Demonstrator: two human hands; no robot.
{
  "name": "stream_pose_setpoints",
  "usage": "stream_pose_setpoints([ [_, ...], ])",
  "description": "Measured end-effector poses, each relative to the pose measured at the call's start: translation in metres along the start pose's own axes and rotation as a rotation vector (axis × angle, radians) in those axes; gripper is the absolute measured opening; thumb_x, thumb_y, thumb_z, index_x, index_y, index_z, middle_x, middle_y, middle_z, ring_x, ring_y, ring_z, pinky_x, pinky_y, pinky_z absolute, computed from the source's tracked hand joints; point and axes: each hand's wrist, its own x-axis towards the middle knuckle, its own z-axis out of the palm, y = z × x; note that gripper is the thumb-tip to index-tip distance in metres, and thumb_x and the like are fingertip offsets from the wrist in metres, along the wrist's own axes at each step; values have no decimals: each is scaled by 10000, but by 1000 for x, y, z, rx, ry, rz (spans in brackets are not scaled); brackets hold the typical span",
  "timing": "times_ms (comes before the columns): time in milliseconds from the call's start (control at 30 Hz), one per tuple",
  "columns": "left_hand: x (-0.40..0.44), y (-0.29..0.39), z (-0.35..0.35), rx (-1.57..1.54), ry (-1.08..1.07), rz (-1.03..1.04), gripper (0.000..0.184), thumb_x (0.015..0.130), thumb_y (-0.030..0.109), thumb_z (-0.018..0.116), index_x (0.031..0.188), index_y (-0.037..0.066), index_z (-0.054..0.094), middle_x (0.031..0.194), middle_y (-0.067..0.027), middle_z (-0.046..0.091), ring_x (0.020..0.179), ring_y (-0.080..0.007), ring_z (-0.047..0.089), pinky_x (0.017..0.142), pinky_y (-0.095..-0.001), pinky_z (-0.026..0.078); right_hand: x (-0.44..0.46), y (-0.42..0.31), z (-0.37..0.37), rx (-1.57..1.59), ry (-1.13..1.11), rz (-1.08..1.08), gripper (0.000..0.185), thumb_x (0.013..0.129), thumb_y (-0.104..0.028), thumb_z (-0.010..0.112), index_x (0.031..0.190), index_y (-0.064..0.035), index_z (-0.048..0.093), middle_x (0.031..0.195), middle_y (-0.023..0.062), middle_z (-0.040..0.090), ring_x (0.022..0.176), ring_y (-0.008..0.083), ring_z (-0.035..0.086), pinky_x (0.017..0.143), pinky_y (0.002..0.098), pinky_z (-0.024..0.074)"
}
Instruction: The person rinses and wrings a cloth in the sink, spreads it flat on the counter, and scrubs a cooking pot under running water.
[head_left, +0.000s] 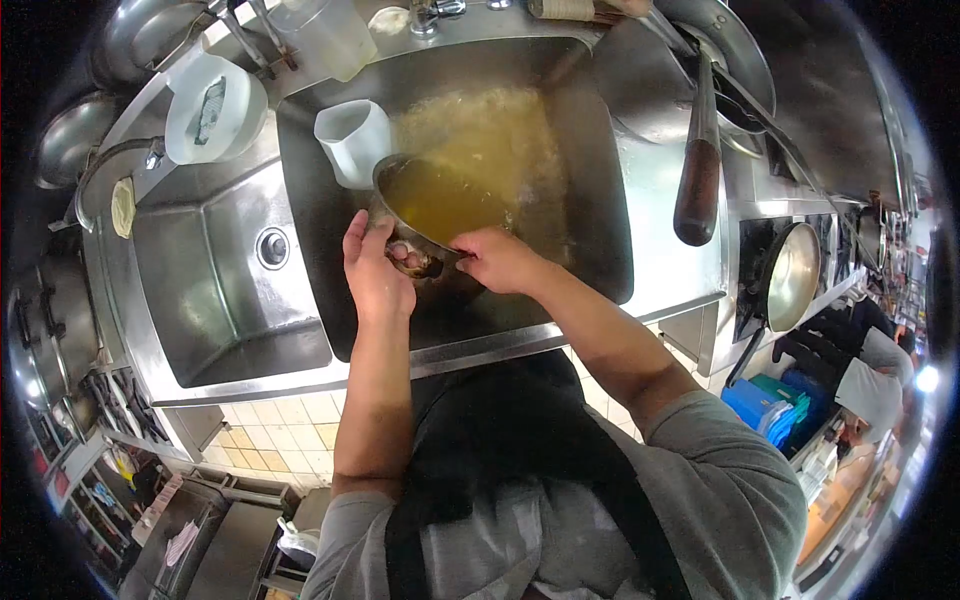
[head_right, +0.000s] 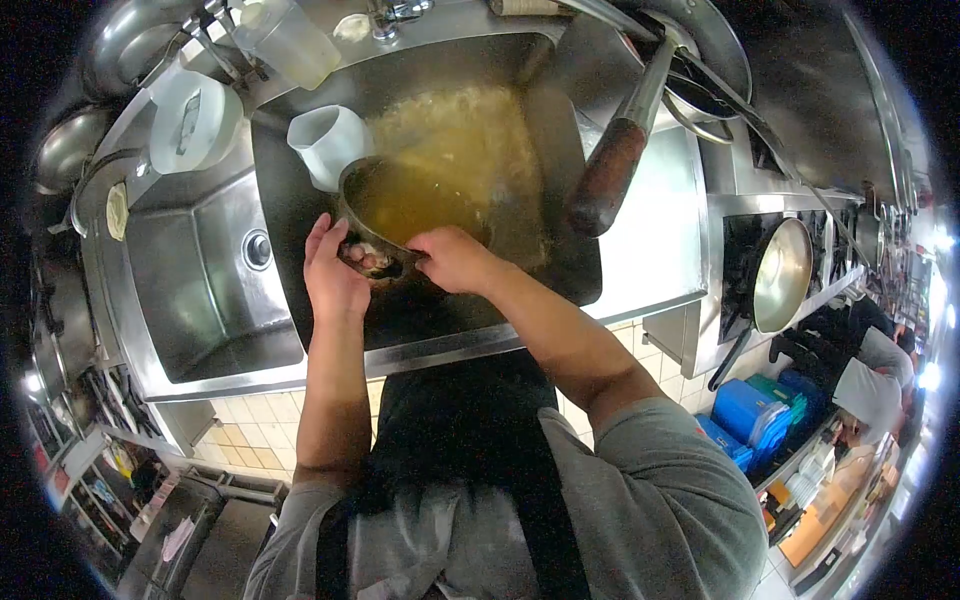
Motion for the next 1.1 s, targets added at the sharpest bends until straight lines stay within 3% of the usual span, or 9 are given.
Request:
stream_pose_setpoints([
  [133, -3, 6, -8, -38, 33, 28, 384, 858, 51, 568, 1224, 58, 451, 947, -43, 557, 615, -106, 431, 521, -285, 380, 7, 3, 4, 72, -23, 8, 263, 809, -127, 616, 1062, -59, 648, 961, 226, 639, 918, 389, 617, 804, 431, 495],
  [233, -14, 9, -4, -1, 11, 68, 294, 884, 62, 543, 1173, 80, 492, 959, -13, 560, 609, -92, 403, 522, -271, 354, 10, 15, -8, 191, -138, -42, 238, 844, -168, 624, 1049, -52, 652, 932, 187, 662, 877, 299, 652, 783, 384, 507],
  [367, -25, 21, -10, -1, -30, 85, 269, 898, 75, 548, 1164, 72, 508, 967, 8, 538, 657, -93, 422, 551, -268, 360, 16, 74, -37, 626, 21, 390, 248, 877, -251, 634, 1011, -44, 657, 864, 113, 681, 840, 132, 649, 734, 320, 504],
  [433, -36, 30, -8, 17, -53, 113, 290, 904, 85, 532, 1192, 58, 507, 974, -8, 552, 667, -103, 437, 563, -267, 373, 27, 123, -46, 108, 164, 454, 245, 880, -254, 626, 997, -41, 650, 923, 148, 676, 886, 205, 653, 779, 343, 506],
  [567, -58, 49, -4, 69, -115, 179, 349, 922, 87, 496, 1267, 38, 478, 999, -25, 545, 686, -100, 447, 579, -255, 377, 60, 215, -19, -119, 344, 376, 239, 831, -238, 641, 985, -57, 670, 842, 132, 678, 806, 233, 667, 712, 376, 508],
  [667, -69, 58, -12, 99, -167, 232, 387, 926, 104, 508, 1298, 18, 442, 1020, -41, 532, 698, -98, 464, 579, -251, 416, 93, 188, -13, -224, 250, 541, 301, 823, -266, 642, 1047, -64, 651, 986, 173, 667, 918, 284, 653, 773, 400, 507],
  [733, -74, 61, -19, 79, -271, 275, 410, 923, 92, 513, 1309, -3, 414, 1036, -65, 526, 705, -109, 481, 585, -241, 469, 108, 159, -14, -585, -31, 552, 404, 852, -192, 621, 1224, -81, 510, 1216, 201, 538, 1101, 347, 555, 954, 420, 456],
  [933, -84, 70, -28, 80, -279, 281, 488, 855, 69, 614, 1299, 3, 422, 1035, -93, 490, 716, -107, 489, 579, -218, 435, 151, 182, 30, -594, 288, 532, 345, 936, -310, 449, 1164, -68, 542, 1169, 227, 556, 1075, 373, 573, 908, 453, 477],
  [1100, -78, 62, -34, 141, -272, 267, 480, 845, 80, 620, 1278, -13, 435, 1002, -95, 503, 670, -113, 490, 567, -216, 421, 167, 176, 36, -625, 176, 549, 285, 944, -246, 409, 1130, -73, 537, 1142, 212, 553, 1069, 355, 574, 890, 458, 482],
])
